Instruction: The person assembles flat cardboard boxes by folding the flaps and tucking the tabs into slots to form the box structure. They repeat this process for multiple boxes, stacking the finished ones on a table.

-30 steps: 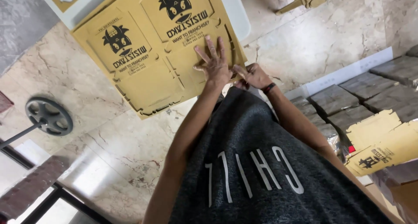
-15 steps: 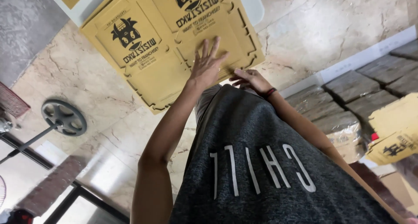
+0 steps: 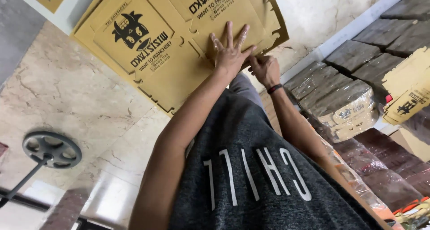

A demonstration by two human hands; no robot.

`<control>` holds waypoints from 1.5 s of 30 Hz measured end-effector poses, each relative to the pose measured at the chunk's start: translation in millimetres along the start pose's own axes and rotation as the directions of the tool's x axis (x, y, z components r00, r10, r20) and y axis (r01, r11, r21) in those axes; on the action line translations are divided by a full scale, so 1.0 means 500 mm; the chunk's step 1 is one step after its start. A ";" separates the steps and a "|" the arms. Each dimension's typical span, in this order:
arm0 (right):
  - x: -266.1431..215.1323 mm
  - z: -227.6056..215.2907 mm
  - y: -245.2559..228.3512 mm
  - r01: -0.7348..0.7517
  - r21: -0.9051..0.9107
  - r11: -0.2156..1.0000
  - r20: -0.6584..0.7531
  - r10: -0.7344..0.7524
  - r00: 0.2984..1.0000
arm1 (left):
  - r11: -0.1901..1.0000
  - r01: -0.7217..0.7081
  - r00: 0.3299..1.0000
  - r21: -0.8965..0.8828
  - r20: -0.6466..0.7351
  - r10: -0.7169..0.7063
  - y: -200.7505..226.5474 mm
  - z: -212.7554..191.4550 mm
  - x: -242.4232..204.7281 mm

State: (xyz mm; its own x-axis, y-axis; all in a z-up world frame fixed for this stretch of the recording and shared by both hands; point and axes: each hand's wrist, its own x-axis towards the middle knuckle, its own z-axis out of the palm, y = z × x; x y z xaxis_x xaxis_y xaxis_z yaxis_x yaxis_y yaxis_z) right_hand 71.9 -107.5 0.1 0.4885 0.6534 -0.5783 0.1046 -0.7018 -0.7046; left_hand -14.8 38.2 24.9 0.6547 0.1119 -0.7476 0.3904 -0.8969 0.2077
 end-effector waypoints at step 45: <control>-0.045 0.150 0.000 -0.018 0.072 0.997 -0.229 0.034 0.973 | 0.977 0.026 1.000 0.211 0.001 -0.026 -0.004 0.023 0.002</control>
State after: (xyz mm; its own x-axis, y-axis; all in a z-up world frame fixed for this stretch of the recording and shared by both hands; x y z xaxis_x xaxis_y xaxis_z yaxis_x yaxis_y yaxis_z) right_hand -3.9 -101.0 -17.8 0.6774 0.5469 -0.4920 0.0336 -0.6911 -0.7220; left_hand -22.2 35.1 16.5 0.6435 0.1352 -0.7534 0.2616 -0.9639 0.0505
